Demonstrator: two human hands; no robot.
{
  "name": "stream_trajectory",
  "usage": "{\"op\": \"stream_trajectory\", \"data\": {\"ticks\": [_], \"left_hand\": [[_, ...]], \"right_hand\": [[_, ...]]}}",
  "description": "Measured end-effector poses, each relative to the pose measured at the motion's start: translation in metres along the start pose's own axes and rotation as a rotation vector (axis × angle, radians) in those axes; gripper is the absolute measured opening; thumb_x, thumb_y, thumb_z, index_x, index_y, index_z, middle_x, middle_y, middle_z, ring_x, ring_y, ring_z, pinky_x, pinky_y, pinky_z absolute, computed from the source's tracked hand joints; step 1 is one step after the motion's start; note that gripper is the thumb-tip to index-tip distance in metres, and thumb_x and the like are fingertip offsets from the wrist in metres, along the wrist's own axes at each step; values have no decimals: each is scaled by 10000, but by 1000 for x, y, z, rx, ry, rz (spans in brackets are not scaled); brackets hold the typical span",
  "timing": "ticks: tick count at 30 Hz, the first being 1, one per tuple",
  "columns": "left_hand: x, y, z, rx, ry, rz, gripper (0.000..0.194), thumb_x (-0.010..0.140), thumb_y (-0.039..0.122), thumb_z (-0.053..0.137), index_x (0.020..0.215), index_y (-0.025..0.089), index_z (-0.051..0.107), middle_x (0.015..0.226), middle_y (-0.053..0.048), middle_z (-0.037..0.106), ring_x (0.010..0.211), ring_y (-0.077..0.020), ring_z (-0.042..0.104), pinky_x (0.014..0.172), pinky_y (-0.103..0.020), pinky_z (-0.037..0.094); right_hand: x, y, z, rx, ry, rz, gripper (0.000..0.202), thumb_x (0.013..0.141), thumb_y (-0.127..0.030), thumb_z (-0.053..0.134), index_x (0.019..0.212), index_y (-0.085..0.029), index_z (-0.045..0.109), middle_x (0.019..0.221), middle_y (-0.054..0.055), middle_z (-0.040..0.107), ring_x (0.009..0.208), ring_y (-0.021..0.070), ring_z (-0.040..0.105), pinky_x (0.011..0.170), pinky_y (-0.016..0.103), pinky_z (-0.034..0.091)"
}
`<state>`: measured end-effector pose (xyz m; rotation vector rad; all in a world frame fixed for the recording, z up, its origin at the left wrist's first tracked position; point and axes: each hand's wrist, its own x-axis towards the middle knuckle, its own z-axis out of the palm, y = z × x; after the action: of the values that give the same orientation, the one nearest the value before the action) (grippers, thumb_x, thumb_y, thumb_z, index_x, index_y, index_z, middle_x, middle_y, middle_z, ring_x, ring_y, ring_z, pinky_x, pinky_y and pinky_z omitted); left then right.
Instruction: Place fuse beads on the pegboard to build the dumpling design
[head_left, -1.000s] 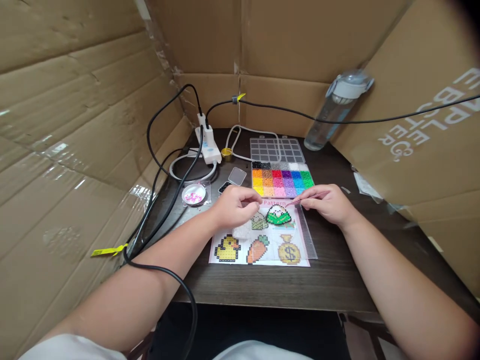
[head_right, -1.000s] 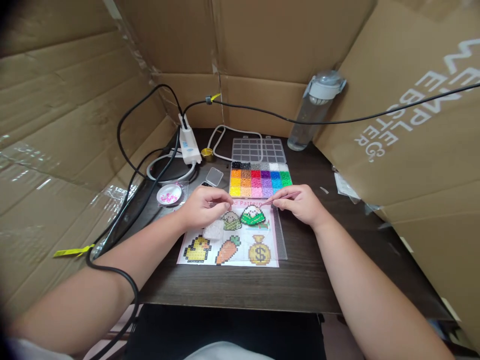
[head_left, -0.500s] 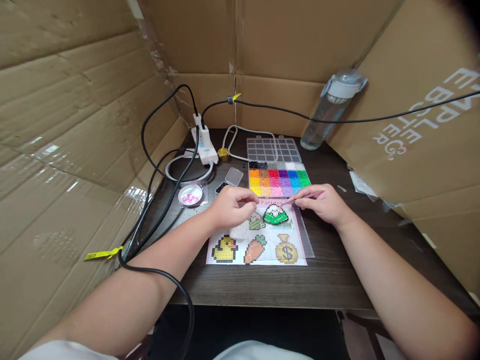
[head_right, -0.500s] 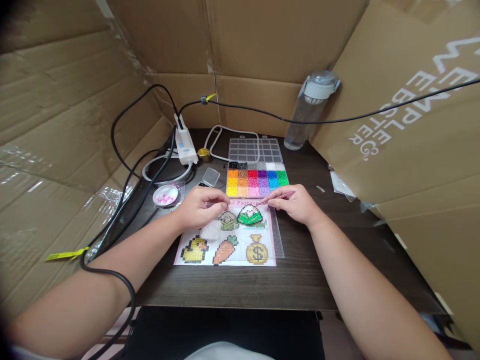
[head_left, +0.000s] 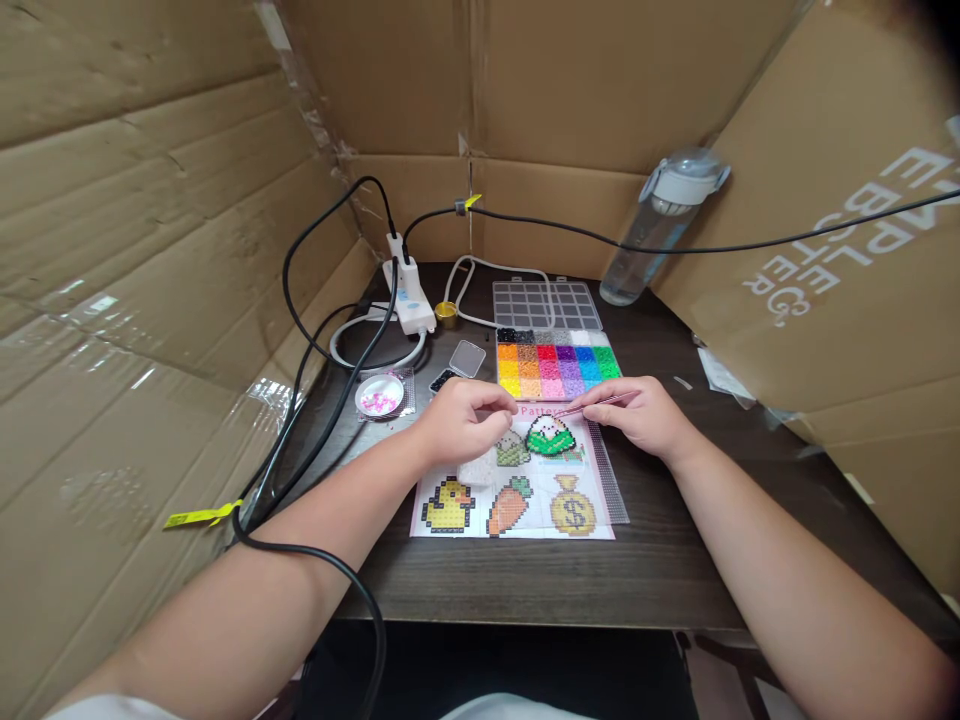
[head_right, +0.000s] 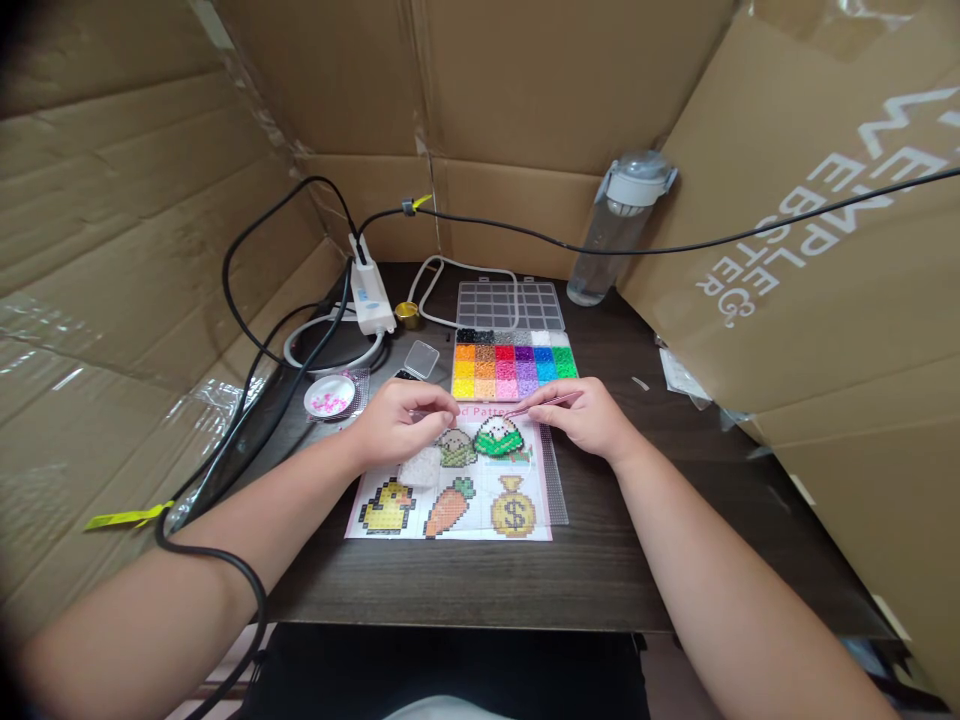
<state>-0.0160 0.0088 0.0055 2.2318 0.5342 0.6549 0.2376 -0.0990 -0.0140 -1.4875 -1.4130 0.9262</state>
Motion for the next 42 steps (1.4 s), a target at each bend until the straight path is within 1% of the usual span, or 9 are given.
{"op": "stream_trajectory", "data": {"ticks": [6, 17, 23, 29, 32, 35, 38, 42], "left_hand": [[0, 0, 0, 6, 10, 14, 192, 749, 198, 535, 732, 159, 722, 678, -16, 716, 598, -108, 609, 573, -236, 458], [0, 0, 0, 7, 11, 21, 179, 753, 191, 542, 736, 158, 718, 672, -9, 709, 596, -102, 604, 572, -228, 461], [-1, -1, 1, -6, 2, 0, 181, 758, 211, 538, 743, 165, 712, 677, -10, 703, 607, -107, 606, 582, -241, 473], [0, 1, 0, -23, -16, -22, 192, 754, 219, 528, 745, 163, 712, 678, -19, 704, 604, -108, 601, 573, -246, 457], [0, 2, -1, -21, -20, -20, 194, 754, 223, 526, 745, 165, 711, 674, -14, 704, 592, -103, 589, 574, -244, 455], [0, 2, -1, -13, -14, -19, 192, 752, 220, 531, 740, 161, 713, 667, -13, 702, 576, -98, 574, 579, -245, 454], [0, 1, 0, -15, -11, -17, 194, 746, 215, 529, 738, 159, 715, 675, -16, 707, 592, -104, 589, 579, -246, 454], [0, 1, 0, -17, -10, -15, 192, 745, 211, 531, 740, 157, 715, 678, -19, 709, 602, -109, 601, 575, -245, 454]], "right_hand": [[0, -1, 2, 5, -6, 1, 128, 744, -360, 781, 832, -271, 807, 907, 38, 792, 840, 220, 734, 784, 337, 561], [1, -3, 1, -7, 25, 20, 148, 735, -361, 774, 827, -249, 805, 867, 49, 791, 804, 220, 734, 762, 342, 567], [0, -2, 1, -2, 19, 20, 154, 734, -356, 773, 830, -239, 805, 874, 54, 791, 819, 222, 735, 780, 344, 566], [0, -2, 1, -18, 43, 34, 170, 723, -360, 775, 819, -223, 802, 871, 68, 790, 811, 238, 730, 775, 368, 565], [0, -2, 1, -8, 42, 33, 177, 717, -365, 775, 813, -218, 802, 853, 69, 789, 777, 228, 723, 740, 356, 563], [0, -1, 0, 1, 50, 31, 170, 710, -354, 779, 802, -213, 802, 804, 63, 784, 693, 196, 698, 663, 321, 546], [0, -1, -2, -4, 51, 32, 145, 711, -327, 776, 793, -210, 802, 757, 54, 775, 624, 166, 660, 598, 290, 513], [0, 0, -3, -3, 39, 47, 143, 716, -328, 772, 789, -209, 801, 776, 58, 779, 650, 173, 672, 611, 289, 513]]}}
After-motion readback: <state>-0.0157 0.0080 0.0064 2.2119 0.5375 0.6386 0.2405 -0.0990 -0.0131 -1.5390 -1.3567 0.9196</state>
